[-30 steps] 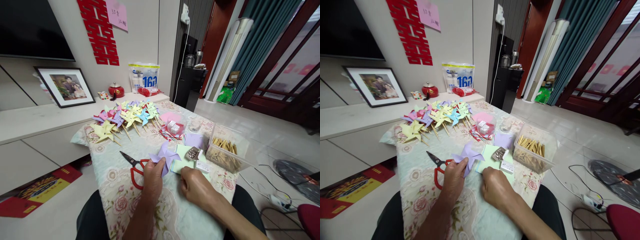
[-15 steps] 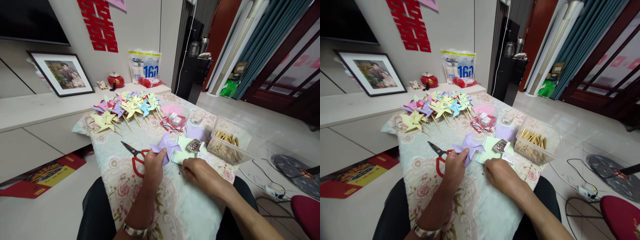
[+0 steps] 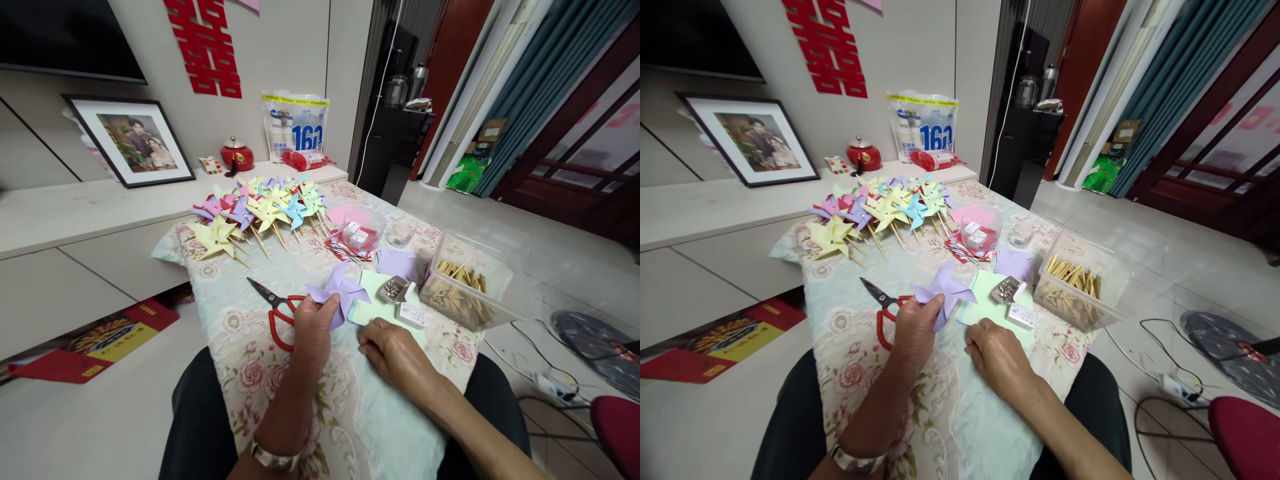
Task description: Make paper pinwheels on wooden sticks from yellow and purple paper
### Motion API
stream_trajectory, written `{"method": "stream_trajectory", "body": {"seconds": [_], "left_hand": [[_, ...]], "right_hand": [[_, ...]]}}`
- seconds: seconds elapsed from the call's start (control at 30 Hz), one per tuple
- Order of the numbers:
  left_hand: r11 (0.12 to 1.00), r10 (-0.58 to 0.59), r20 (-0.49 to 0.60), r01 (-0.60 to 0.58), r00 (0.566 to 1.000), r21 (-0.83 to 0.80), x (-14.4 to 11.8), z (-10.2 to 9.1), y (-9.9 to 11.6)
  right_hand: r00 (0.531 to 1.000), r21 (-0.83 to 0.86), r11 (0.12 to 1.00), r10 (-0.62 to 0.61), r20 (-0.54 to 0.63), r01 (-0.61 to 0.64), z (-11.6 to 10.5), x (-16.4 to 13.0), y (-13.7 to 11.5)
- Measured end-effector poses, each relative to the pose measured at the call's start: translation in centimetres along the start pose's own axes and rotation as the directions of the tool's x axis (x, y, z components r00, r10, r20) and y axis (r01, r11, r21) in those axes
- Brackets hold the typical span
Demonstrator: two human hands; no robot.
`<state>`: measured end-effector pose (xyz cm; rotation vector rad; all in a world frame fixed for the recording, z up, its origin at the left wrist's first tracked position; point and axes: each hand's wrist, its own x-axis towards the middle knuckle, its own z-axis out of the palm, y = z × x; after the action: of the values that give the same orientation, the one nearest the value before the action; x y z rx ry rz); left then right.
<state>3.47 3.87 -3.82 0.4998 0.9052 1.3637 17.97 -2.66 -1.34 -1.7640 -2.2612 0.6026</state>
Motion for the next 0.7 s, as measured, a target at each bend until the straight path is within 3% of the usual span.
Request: {"method": "stream_trajectory", "body": {"seconds": [0.2, 0.5, 0.7], "left_hand": [[1.000, 0.003, 0.012, -0.003, 1.000, 0.016, -0.2, 0.0, 0.1], [1.000, -0.012, -0.001, 0.012, 1.000, 0.005, -0.2, 0.1, 0.2], [1.000, -0.009, 0.013, 0.009, 1.000, 0.009, -0.1, 0.0, 0.0]], "right_hand": [[1.000, -0.045, 0.999, -0.024, -0.009, 0.024, -0.1, -0.5, -0.3], [0.999, 0.272, 0.961, -0.027, -0.044, 0.038, 0.2, -0.5, 0.8], [0.999, 0.470, 0.883, -0.004, 0.045, -0.018, 0.6, -0.5, 1.4]]}}
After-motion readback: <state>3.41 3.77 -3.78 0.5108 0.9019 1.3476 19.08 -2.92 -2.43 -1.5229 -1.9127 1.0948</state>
